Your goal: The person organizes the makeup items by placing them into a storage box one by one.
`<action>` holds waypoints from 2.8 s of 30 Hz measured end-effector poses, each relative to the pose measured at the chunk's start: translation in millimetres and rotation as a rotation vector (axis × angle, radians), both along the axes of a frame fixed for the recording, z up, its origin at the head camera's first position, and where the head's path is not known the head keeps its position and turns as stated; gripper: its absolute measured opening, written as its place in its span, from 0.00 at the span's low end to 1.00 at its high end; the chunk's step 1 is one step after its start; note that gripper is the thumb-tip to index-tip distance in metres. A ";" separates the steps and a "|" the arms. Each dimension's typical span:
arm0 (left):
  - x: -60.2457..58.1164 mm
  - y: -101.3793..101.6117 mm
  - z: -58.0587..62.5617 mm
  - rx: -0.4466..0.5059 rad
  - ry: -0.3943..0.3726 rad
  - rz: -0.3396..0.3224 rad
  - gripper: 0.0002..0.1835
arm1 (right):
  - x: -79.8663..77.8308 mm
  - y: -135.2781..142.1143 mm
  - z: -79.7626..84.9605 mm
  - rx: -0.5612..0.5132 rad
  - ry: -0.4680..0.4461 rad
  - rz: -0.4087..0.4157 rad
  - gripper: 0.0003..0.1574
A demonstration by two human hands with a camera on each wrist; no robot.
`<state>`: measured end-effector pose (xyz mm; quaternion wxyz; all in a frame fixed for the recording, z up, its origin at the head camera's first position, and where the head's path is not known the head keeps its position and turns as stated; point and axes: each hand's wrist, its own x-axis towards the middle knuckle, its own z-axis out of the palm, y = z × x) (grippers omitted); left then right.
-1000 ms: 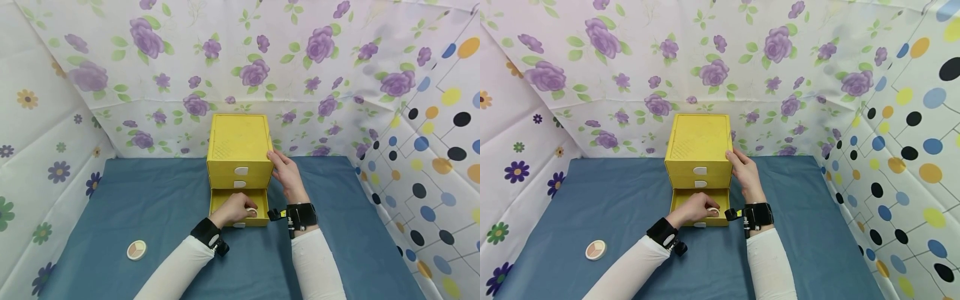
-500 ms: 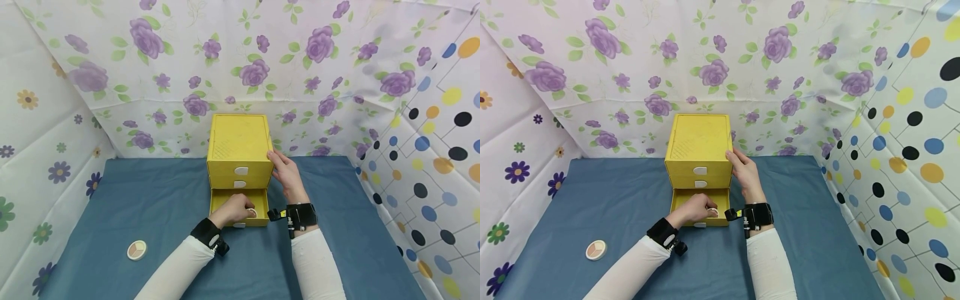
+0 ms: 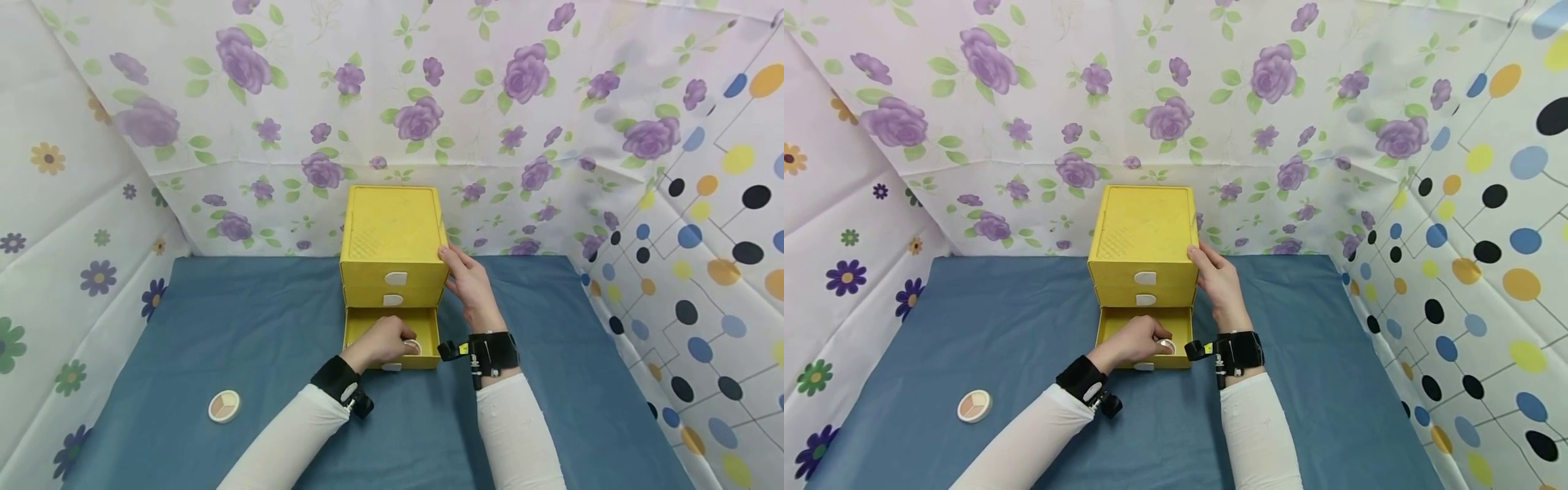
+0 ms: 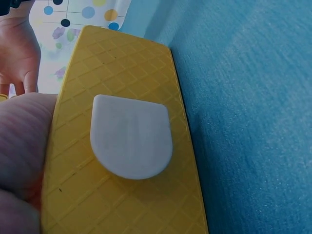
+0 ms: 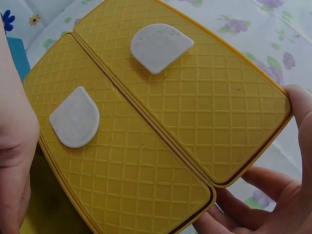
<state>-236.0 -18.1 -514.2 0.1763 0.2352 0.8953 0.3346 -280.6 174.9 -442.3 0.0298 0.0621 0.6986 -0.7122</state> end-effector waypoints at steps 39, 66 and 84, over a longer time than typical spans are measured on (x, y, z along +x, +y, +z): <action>16.6 -18.8 6.8 0.301 0.197 0.090 0.13 | 6.0 -2.3 6.3 -0.020 -0.017 0.009 0.53; 70.3 -123.0 22.9 0.423 0.145 0.274 0.13 | 3.5 -1.8 2.5 -0.023 -0.014 0.022 0.53; 99.2 -245.6 34.1 -0.033 0.161 0.525 0.35 | 2.8 -4.5 1.9 -0.004 -0.002 0.013 0.51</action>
